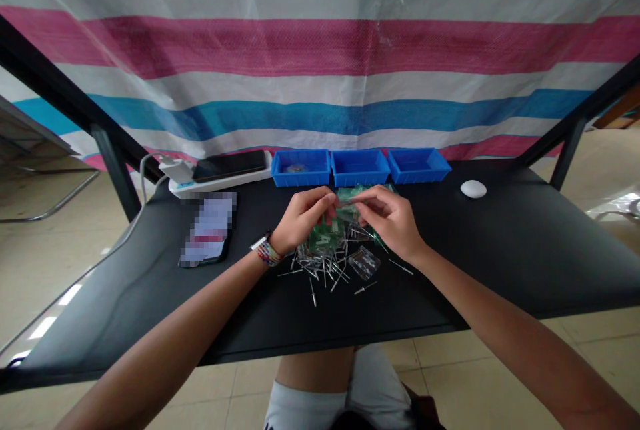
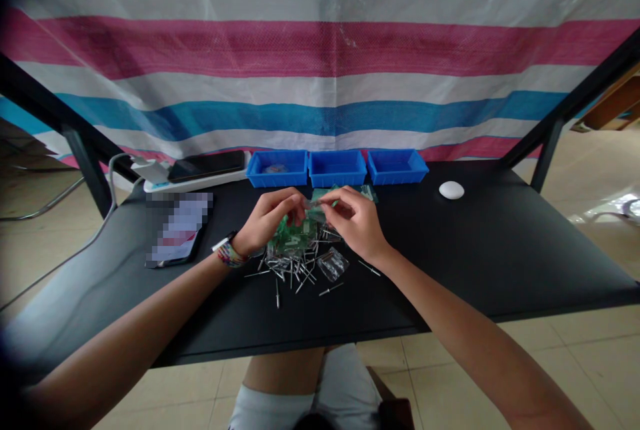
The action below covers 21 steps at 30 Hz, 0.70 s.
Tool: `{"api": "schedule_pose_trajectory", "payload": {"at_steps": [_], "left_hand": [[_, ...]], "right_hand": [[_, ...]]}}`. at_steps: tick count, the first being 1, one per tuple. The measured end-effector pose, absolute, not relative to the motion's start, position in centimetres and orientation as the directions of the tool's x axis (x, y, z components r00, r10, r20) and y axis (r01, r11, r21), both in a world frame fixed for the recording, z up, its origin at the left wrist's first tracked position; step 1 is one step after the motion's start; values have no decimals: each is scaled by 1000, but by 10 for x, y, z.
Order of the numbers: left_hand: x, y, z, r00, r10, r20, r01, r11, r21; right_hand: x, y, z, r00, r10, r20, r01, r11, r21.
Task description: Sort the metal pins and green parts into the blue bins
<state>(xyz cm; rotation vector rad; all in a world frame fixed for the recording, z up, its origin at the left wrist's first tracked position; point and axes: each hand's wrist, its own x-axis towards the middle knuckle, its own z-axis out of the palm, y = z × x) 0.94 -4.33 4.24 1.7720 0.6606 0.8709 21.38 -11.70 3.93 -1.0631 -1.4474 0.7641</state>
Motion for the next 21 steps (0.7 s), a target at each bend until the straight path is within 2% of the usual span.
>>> {"api": "schedule_pose_trajectory", "payload": {"at_steps": [3, 5, 10, 14, 18, 21], "left_hand": [[9, -42, 42, 580, 781, 230, 53, -318, 947], [9, -42, 43, 588, 781, 210, 68, -306, 950], [11, -46, 47, 600, 773, 206, -5, -254, 967], [13, -46, 48, 594, 776, 211, -36, -237, 971], [13, -44, 46, 588, 776, 228, -36, -257, 966], [13, -43, 45, 588, 772, 240, -34, -273, 962]], "right_hand": [[214, -122, 43, 48, 831, 553, 389, 495, -777], [214, -123, 44, 58, 797, 601, 468, 510, -721], [217, -122, 43, 36, 771, 636, 536, 522, -663], [215, -120, 39, 22, 833, 552, 439, 488, -754], [213, -120, 33, 21, 928, 372, 179, 363, -915], [213, -118, 34, -21, 964, 266, 41, 266, -963]]}}
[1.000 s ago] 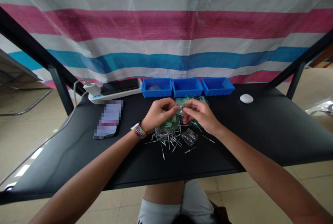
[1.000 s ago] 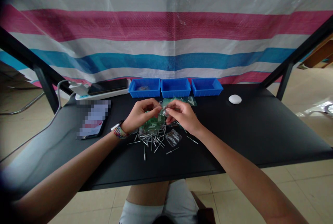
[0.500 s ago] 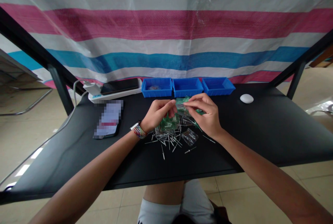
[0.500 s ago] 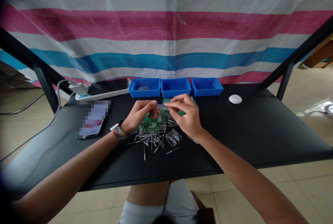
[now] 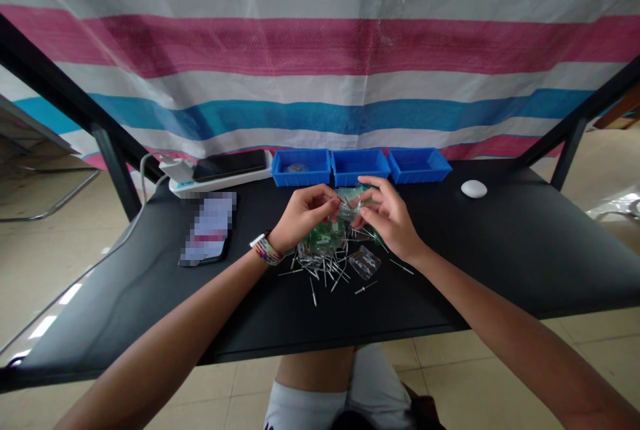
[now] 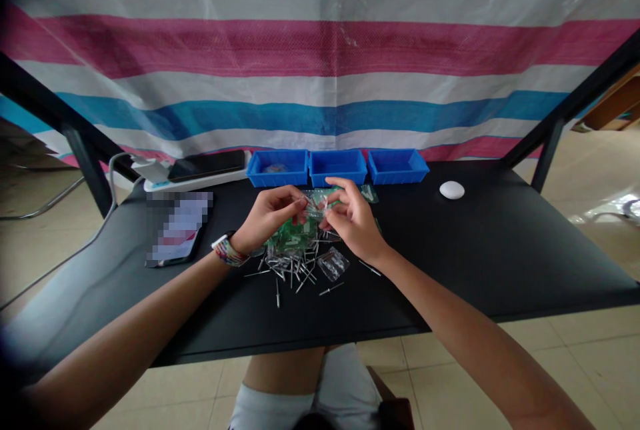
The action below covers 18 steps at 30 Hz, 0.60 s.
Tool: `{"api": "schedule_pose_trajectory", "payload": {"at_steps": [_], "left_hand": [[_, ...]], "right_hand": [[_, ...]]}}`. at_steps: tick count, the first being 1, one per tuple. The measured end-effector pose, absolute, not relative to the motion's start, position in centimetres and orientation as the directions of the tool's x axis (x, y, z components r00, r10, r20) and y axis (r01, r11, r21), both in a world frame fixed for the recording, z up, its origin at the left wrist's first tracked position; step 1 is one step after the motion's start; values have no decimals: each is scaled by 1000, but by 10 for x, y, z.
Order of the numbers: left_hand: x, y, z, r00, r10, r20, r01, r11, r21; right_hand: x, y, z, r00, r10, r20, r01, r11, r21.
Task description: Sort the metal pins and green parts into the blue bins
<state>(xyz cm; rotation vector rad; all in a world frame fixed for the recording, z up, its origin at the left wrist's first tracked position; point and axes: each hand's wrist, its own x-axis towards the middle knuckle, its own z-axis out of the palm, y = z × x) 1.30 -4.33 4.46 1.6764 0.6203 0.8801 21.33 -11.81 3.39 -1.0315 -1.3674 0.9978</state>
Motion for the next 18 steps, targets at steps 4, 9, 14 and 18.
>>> {"api": "schedule_pose_trajectory", "payload": {"at_steps": [4, 9, 14, 18], "left_hand": [[13, -44, 44, 595, 764, 251, -41, -283, 958], [14, -46, 44, 598, 763, 246, -34, -283, 959], [15, -47, 44, 608, 759, 232, -27, -273, 962], [15, -46, 43, 601, 768, 223, -27, -259, 965]], "right_hand": [[214, -114, 35, -41, 983, 178, -10, 178, -984], [213, -111, 32, -30, 986, 161, -22, 161, -987], [212, -112, 34, 28, 979, 200, -12, 200, -980], [212, -112, 37, 65, 975, 212, 15, 211, -977]]}}
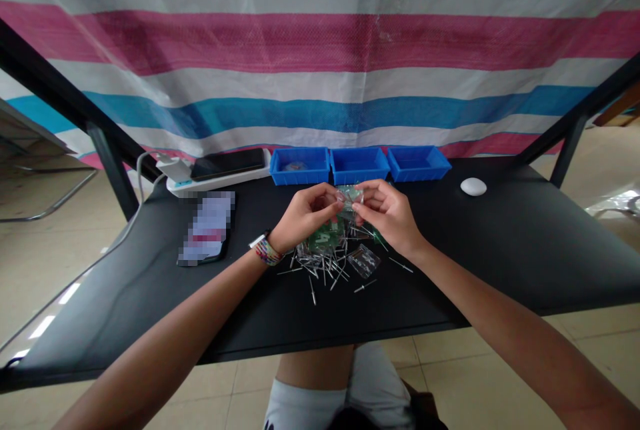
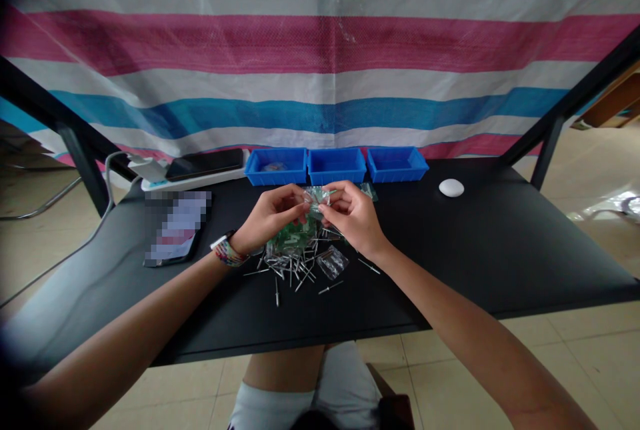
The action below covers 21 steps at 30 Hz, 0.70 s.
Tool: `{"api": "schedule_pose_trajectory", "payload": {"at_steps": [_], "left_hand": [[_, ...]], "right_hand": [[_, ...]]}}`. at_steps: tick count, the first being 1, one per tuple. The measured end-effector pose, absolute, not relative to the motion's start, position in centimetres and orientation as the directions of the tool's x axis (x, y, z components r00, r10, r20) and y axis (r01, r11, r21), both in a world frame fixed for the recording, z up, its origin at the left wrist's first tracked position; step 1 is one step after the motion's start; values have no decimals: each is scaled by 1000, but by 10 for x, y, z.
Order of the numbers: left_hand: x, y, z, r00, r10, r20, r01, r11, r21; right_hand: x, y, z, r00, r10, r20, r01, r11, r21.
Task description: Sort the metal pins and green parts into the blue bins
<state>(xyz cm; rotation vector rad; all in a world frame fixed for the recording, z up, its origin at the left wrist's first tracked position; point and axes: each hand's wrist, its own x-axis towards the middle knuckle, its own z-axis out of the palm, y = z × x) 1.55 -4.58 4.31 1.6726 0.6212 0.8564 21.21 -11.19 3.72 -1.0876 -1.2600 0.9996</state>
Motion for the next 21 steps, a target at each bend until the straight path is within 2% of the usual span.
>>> {"api": "schedule_pose_trajectory", "payload": {"at_steps": [8, 14, 18, 21], "left_hand": [[15, -40, 42, 563, 790, 240, -72, -242, 967], [4, -16, 37, 254, 926, 281, -82, -268, 960], [-5, 2, 33, 71, 980, 184, -117, -175, 978], [-10, 7, 32, 31, 994, 107, -145, -102, 984]], "right_hand": [[212, -112, 37, 80, 974, 211, -1, 212, -977], [216, -111, 36, 93, 977, 193, 5, 193, -981], [216, -111, 35, 79, 978, 193, 14, 193, -981], [216, -111, 35, 66, 977, 201, 15, 200, -980]]}}
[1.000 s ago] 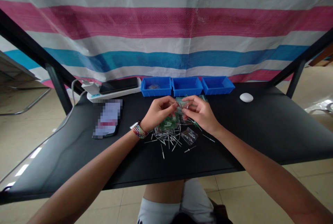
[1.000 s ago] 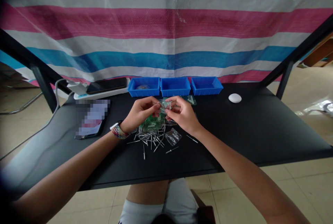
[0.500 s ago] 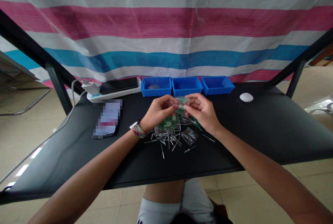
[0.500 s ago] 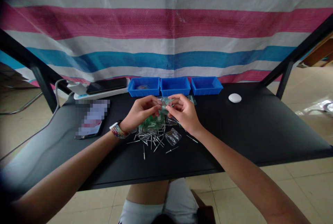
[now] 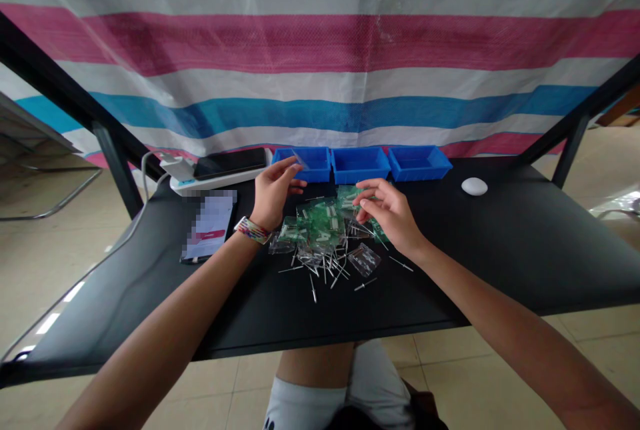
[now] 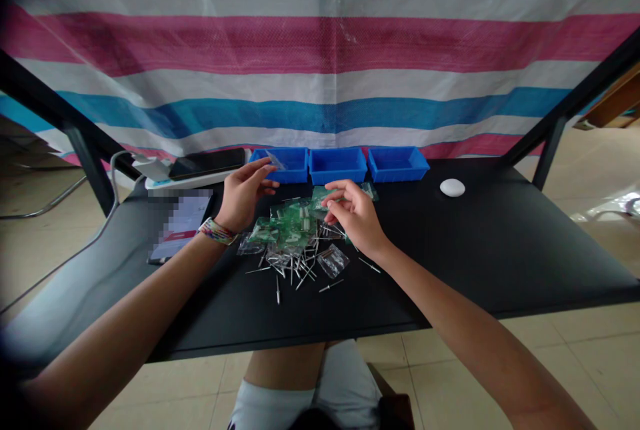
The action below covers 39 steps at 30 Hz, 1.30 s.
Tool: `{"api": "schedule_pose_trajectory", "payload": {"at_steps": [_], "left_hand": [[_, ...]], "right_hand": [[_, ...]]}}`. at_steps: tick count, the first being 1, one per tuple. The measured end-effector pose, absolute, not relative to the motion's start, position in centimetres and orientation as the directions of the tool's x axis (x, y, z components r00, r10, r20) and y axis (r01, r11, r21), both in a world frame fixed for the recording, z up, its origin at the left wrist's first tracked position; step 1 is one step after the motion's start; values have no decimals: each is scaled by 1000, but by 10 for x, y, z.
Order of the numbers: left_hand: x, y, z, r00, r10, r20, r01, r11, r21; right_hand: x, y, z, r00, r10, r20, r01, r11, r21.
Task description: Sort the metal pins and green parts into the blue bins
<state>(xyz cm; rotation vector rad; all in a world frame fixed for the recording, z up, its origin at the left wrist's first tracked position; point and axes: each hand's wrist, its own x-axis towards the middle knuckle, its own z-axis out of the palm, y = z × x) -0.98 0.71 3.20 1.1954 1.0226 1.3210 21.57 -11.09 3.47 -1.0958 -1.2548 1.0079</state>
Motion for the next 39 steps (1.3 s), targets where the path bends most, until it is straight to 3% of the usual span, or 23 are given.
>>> {"api": "schedule_pose_trajectory", "payload": {"at_steps": [5, 8, 11, 14, 18, 22, 26, 29, 34, 39], "left_hand": [[-10, 6, 29, 73, 988, 134, -125, -125, 984], [-7, 3, 26, 123, 974, 188, -71, -181, 981], [-4, -3, 27, 191, 945, 265, -2, -269, 963], [-3, -11, 28, 304, 895, 326, 25, -349, 937], [-2, -21, 29, 532, 778, 334, 74, -436, 897], [-2, -27, 30, 614, 709, 347, 216, -574, 790], [-2, -28, 29, 672, 649, 356, 269, -662, 699], [-1, -29, 28, 713, 602, 358, 269, -708, 653], [-1, -31, 28, 726, 591, 353, 260, -710, 655], [0, -34, 31, 709, 602, 367, 279, -717, 639]], "right_hand": [[218, -111, 38, -10, 979, 203, 55, 203, -978], [222, -115, 46, -193, 964, 185, 221, 226, -949], [226, -122, 57, -382, 912, 150, 549, 354, -757], [228, -131, 68, -420, 905, 70, 753, 390, -530], [227, -137, 75, -398, 917, -18, 839, 356, -411], [227, -136, 72, -387, 918, -90, 872, 333, -360], [230, -133, 67, -364, 925, -111, 862, 289, -417], [234, -129, 62, -350, 934, -79, 798, 252, -547], [241, -119, 55, -298, 954, 27, 475, 173, -863], [241, -111, 52, -176, 977, 122, 240, 163, -957]]}}
